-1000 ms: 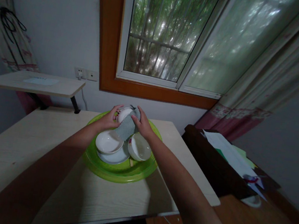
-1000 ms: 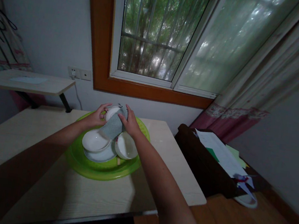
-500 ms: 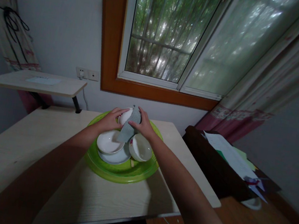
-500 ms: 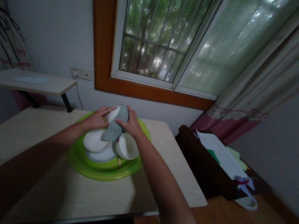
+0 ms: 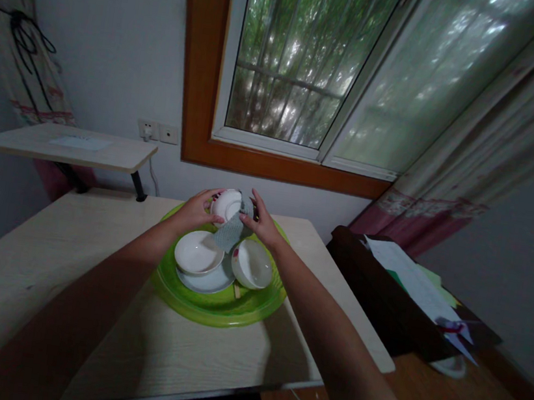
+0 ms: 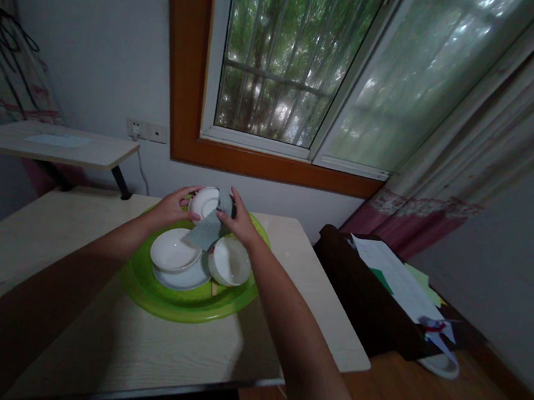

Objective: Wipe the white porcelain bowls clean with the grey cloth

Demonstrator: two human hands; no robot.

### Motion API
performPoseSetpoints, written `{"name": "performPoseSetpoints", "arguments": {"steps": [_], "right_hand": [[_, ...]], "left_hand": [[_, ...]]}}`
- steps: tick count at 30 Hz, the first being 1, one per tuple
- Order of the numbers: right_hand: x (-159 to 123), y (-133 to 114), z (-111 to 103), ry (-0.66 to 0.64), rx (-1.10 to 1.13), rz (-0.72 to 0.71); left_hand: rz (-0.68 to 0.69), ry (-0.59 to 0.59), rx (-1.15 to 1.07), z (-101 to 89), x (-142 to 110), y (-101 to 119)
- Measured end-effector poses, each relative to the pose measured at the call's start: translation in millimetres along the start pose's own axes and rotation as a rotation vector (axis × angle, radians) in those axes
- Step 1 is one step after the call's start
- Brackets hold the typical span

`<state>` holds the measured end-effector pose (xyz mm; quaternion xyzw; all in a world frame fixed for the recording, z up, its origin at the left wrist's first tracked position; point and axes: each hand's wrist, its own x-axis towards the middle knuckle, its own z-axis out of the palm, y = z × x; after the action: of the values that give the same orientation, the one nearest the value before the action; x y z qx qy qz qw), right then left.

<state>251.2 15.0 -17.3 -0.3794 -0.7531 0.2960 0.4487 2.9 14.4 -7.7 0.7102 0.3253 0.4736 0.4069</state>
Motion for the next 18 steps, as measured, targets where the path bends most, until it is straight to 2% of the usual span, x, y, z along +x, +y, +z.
{"name": "performPoseSetpoints", "arguments": {"steps": [4, 12, 15, 18], "right_hand": [[0, -1, 4, 0.035, -0.057, 0.033], [2, 4, 8, 0.129, -0.225, -0.055], [3, 6, 5, 0.126, -0.206, -0.08], [2, 3, 2, 0.086, -0.113, -0.046]], "left_hand": [[-0.003, -0.02, -0.029, 1.3, -1, 4], [0.123, -0.008, 0.298, 4.3, -4, 14], [0.127, 0.008, 0.273, 5.6, -4, 13], [0.116, 0.012, 0.201, 3.8, -3, 7]]}}
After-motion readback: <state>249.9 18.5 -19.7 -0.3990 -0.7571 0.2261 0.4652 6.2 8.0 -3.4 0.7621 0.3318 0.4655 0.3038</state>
